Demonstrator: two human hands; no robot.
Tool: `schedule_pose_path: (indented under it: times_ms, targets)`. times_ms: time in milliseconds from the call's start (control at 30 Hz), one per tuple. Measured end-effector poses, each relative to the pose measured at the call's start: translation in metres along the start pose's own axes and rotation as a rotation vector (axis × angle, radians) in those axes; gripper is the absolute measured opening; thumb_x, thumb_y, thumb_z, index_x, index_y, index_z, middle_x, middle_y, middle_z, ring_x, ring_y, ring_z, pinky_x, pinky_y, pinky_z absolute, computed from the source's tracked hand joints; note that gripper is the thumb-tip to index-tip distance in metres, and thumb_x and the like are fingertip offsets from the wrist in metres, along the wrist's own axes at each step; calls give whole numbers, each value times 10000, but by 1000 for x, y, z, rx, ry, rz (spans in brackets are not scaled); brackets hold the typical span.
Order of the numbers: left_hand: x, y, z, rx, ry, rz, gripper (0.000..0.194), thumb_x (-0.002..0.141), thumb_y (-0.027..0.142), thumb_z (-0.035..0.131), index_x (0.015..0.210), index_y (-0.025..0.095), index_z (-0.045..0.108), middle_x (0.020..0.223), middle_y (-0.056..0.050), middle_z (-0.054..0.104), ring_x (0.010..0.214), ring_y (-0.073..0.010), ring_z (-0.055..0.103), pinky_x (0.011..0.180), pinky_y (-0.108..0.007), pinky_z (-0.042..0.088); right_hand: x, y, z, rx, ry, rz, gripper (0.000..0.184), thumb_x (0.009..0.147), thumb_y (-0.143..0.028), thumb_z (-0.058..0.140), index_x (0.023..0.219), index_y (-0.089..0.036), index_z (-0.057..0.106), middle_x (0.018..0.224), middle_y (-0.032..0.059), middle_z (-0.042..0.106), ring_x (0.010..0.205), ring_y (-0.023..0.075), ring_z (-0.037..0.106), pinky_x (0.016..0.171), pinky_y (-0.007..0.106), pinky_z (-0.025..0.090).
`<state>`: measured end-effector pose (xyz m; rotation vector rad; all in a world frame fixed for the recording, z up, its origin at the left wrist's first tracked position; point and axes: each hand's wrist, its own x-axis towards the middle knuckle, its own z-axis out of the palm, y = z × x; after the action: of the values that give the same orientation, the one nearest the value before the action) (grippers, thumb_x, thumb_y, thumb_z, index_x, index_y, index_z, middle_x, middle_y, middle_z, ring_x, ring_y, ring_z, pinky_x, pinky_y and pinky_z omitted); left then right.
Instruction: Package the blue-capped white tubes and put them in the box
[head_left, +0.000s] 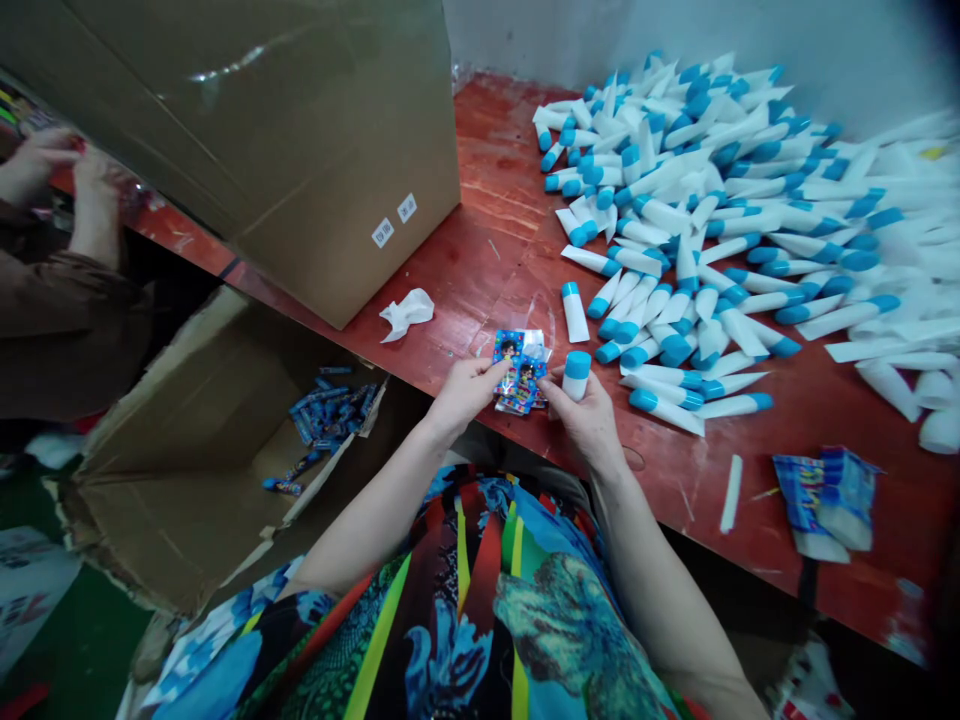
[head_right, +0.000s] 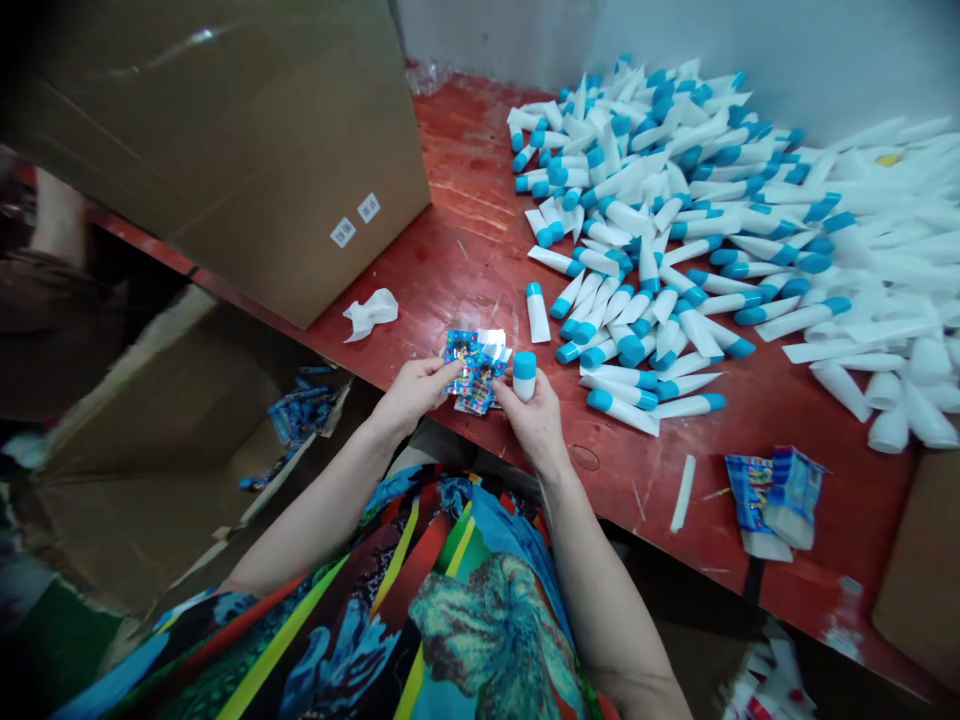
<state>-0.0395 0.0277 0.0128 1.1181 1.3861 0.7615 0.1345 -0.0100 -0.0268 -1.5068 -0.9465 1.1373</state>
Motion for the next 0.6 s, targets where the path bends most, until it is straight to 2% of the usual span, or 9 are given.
schedule_pose_path:
  times_ms: [67,167,333,467,600]
  targets:
    - [-6,3,7,-190,-104,-130,368,920,427,690,670,172,603,537,48,432,462,-71,343,478,-245,228,0,-4,4,94,-68,36,511,665,-527,874,1022,-225,666,855,2,715,660,174,611,616,332,524]
    - [-10,3,16,-318,-151,-182,333,875,434,751,726,165,623,525,53,455,425,-53,354,446,-227,182,1,-5,8,128,-77,49,557,639,-507,894,1064,-227,668,825,-21,687,613,147,573,569,306,507]
    - [-11,-1,27,-313,-61,-184,422,836,413,796,603,173,539,426,58,429,404,-48,343,444,-218,198,4,-3,10,150,-45,37,524,648,-478,866,1063,-243,649,789,-34,648,592,141,546,551,302,485]
    - [-13,-2,34,-375,-7,-193,441,776,458,851,627,174,549,437,60,456,406,-48,357,439,-213,196,1,-6,13,198,-10,28,474,647,-455,850,1002,-244,620,723,-57,589,562,128,513,526,292,473]
    - [-15,-3,39,-415,-2,-214,456,778,469,854,627,175,539,441,61,449,395,-43,355,432,-213,197,-1,-8,16,204,35,35,455,654,-484,828,959,-246,588,723,-52,600,565,131,518,521,292,477]
